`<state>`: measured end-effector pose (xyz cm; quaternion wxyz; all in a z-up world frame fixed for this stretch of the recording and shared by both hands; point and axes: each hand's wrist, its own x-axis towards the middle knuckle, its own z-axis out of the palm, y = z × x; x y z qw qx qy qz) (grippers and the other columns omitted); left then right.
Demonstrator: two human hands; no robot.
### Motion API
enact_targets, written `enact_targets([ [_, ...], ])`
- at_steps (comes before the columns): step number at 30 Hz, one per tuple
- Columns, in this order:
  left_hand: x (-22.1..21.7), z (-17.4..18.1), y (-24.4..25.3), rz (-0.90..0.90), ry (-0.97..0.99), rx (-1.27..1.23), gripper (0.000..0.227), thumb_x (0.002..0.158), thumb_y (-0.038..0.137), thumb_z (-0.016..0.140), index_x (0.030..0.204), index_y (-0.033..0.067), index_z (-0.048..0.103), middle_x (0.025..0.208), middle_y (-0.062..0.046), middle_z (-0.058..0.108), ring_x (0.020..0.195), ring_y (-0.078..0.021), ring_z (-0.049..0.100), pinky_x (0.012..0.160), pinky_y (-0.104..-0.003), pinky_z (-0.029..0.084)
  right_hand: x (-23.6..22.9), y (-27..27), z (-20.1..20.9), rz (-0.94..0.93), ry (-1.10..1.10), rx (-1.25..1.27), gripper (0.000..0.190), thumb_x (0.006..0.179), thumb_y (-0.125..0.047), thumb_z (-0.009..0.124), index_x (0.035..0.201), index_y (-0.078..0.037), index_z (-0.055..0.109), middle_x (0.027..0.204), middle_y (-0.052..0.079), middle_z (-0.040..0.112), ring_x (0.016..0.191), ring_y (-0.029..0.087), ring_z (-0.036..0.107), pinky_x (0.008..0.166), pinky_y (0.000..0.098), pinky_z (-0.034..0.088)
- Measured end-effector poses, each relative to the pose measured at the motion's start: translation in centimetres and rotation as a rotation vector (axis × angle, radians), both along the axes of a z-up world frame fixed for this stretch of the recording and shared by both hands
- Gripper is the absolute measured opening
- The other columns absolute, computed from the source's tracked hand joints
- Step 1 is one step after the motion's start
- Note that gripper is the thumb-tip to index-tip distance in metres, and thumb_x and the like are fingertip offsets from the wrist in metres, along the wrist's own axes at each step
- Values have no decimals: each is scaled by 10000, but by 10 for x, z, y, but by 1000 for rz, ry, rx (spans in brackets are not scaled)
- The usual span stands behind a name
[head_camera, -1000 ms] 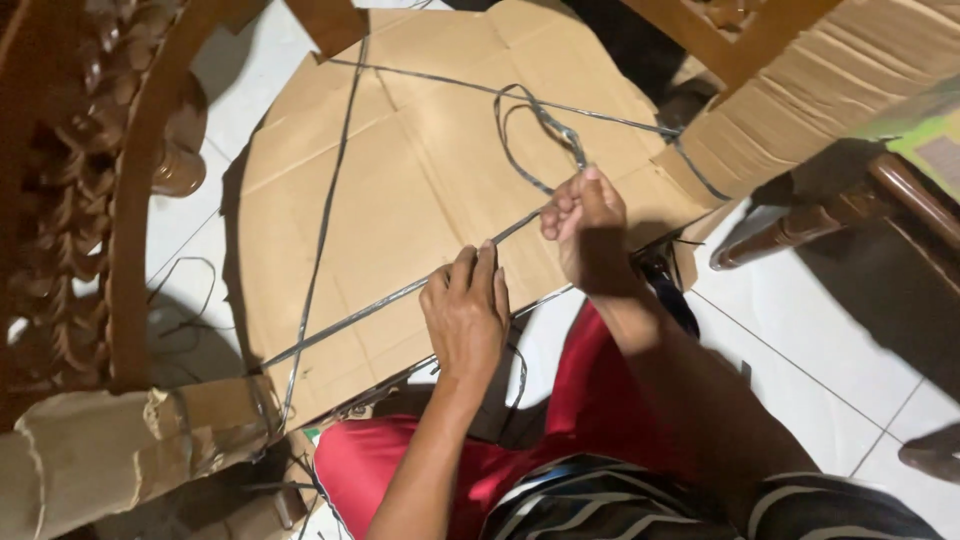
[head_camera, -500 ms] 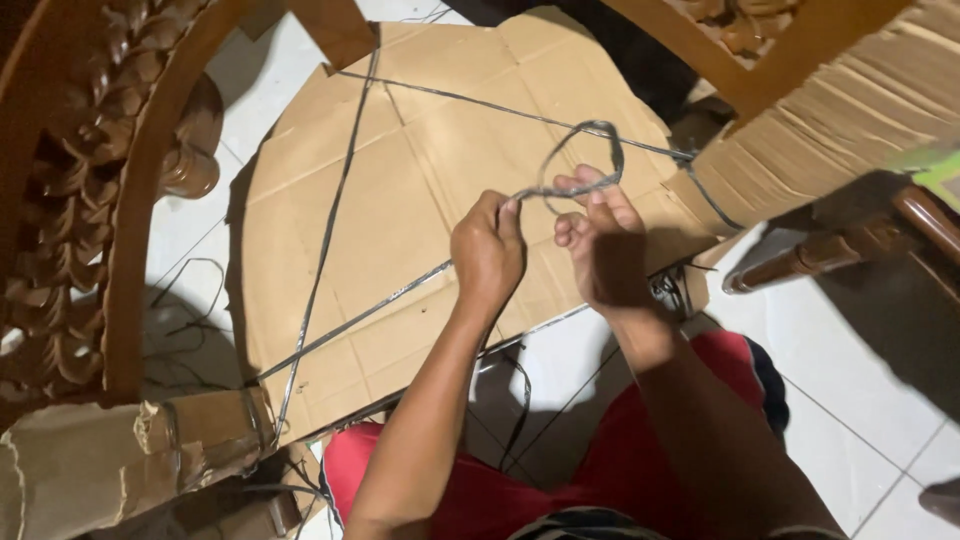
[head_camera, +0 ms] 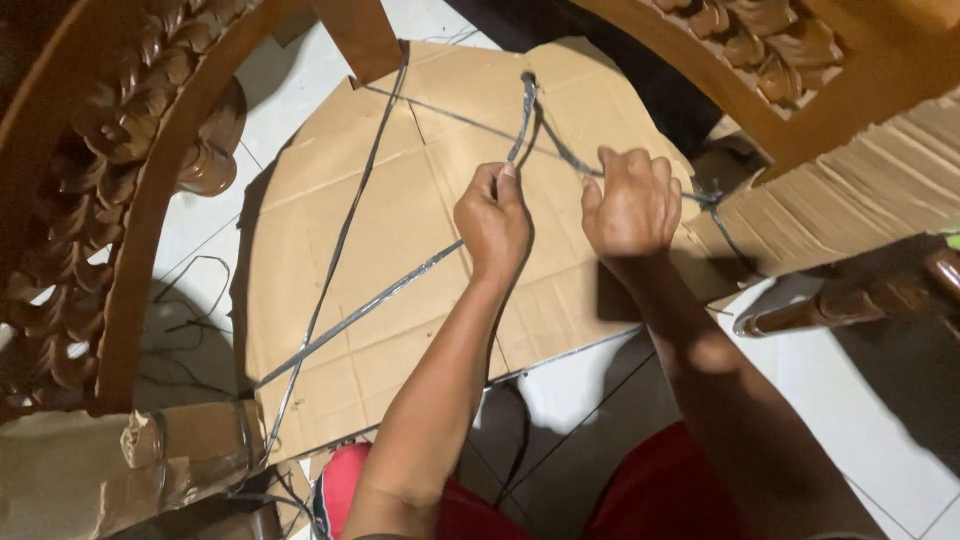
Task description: Securing cardboard padding to a wooden chair frame using plastic straps and a threading tool.
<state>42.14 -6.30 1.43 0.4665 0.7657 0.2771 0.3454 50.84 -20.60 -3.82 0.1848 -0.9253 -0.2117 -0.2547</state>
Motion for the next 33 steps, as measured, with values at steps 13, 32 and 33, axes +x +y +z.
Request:
enact_targets([
  [13, 46, -39, 22, -128, 79, 350, 142, 990, 182, 606, 967, 154, 744, 809, -86, 724, 837, -344, 747, 729, -463, 604, -3, 5, 7, 148, -70, 157, 190, 774, -261, 799, 872, -215, 643, 794, -33, 499, 863, 227, 559, 860, 397, 417],
  [32, 25, -12, 15, -415, 179, 776, 154, 1028, 257, 545, 953, 201, 668, 796, -38, 557, 678, -369, 713, 609, -488, 602, -6, -3, 20, 140, 105, 227, 142, 974, -259, 726, 1026, -139, 672, 907, 43, 574, 961, 308, 566, 916, 459, 414],
  [33, 27, -11, 18, -412, 174, 780, 154, 1028, 257, 545, 953, 201, 668, 796, -38, 557, 678, -369, 713, 609, -488, 602, -13, 0, 31, 141, 99, 229, 142, 974, -259, 726, 1026, -139, 672, 907, 43, 574, 961, 308, 566, 916, 459, 414],
])
